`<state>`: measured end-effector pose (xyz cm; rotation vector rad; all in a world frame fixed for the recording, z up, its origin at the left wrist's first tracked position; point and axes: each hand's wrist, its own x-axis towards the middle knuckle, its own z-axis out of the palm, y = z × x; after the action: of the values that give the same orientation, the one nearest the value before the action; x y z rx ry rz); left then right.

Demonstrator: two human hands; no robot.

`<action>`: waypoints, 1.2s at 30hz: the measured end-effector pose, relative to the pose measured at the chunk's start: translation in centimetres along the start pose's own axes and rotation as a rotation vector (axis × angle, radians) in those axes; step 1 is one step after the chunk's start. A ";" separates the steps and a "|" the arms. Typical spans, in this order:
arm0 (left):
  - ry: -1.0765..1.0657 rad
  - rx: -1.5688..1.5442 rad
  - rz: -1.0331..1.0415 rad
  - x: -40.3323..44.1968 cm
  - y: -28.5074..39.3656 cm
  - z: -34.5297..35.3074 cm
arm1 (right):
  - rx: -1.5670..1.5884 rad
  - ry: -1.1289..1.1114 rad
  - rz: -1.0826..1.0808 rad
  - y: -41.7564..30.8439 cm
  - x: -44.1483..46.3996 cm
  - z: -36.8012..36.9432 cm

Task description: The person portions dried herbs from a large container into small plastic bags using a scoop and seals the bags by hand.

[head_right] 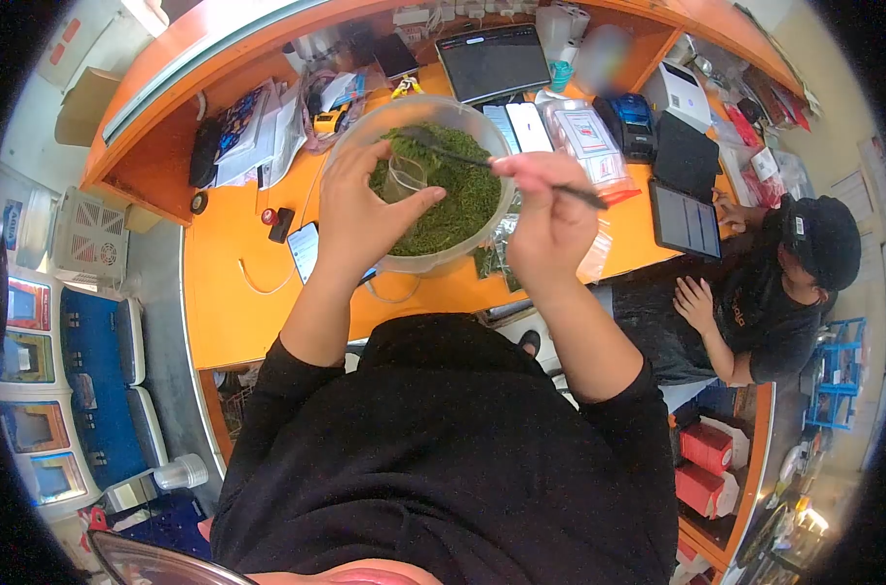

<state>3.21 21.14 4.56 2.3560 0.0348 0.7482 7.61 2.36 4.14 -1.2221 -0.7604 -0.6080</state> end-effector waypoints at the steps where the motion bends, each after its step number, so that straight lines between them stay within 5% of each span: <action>1: 0.009 0.017 -0.002 0.0 -0.1 0.2 | -0.040 -0.057 -0.077 -0.3 -0.2 0.3; 7: -0.004 0.026 -0.045 -0.1 -0.1 0.4 | -0.287 -0.293 -0.439 -1.5 0.0 0.7; 10: 0.047 0.018 0.066 -0.5 -0.1 0.0 | -0.273 -0.224 -0.332 -0.8 -0.2 0.4; 16: -0.011 -0.006 0.042 -0.3 -0.7 -0.4 | -0.475 -0.602 0.273 0.1 -0.7 0.5; 22: 0.181 -0.174 0.044 -0.3 1.3 0.0 | -0.376 -0.564 0.559 -0.4 -0.9 2.9; 27: -0.051 -0.906 -0.260 -1.2 0.7 0.1 | -0.194 -0.489 0.651 -0.1 -0.9 2.0; 34: 0.002 -0.883 -0.145 -3.4 5.0 1.2 | 0.335 -0.077 0.759 -2.5 -1.3 -2.0; 36: 0.041 -0.877 -0.059 -3.8 6.2 2.4 | 0.230 -0.089 0.644 -2.8 -1.6 -3.6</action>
<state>0.25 14.11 4.86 1.4977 -0.1729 0.6110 5.08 -1.82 3.96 -1.1975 -0.4509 0.0622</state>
